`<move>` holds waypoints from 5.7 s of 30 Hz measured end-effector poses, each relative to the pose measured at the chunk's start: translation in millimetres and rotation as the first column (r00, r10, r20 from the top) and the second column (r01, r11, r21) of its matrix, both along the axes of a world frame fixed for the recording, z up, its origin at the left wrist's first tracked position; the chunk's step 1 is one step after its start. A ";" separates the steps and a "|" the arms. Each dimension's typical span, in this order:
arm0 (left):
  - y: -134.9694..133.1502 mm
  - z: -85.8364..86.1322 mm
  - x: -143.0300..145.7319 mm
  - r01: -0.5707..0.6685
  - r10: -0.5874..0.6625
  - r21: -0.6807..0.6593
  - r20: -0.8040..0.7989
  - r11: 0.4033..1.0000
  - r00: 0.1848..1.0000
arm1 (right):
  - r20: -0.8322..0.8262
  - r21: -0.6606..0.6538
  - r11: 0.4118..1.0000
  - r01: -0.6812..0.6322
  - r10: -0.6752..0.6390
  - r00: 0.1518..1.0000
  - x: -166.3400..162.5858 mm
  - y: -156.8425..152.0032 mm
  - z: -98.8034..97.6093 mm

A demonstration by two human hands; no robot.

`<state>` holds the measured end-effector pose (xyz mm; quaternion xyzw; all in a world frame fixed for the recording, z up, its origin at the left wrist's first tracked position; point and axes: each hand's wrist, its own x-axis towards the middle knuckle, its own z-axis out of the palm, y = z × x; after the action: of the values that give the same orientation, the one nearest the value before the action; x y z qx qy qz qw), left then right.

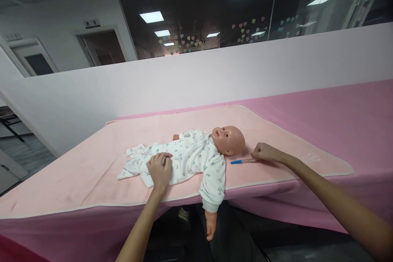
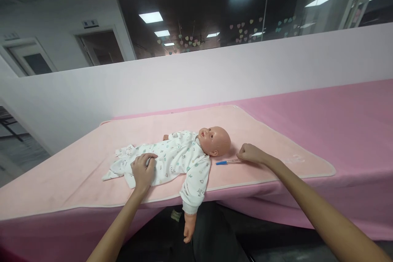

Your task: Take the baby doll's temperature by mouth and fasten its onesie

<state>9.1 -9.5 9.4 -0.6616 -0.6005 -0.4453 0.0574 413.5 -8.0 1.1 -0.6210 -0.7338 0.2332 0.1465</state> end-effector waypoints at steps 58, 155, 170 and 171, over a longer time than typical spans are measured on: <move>9.8 -4.0 110.2 0.118 -0.080 0.323 -0.130 0.939 0.988 | -0.658 0.701 0.564 0.436 0.276 0.701 -209.2 20.5 -6.4; 0.2 -4.7 82.9 0.090 -0.109 0.194 0.089 0.977 0.990 | -0.506 0.766 0.561 0.313 0.227 0.832 -234.4 10.9 4.6; -0.5 -2.2 86.5 0.064 -0.087 0.192 0.113 0.979 0.990 | -0.606 0.698 0.593 0.401 0.193 0.771 -231.5 14.2 -0.1; -0.2 -2.6 86.5 0.062 -0.085 0.191 0.111 0.980 0.990 | -0.613 0.692 0.598 0.404 0.190 0.767 -231.5 14.2 -0.4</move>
<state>95.5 -9.6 6.8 -0.6475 -0.5335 -0.5401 0.0669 182.0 6.2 0.7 -0.4190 -0.6223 0.0666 0.6578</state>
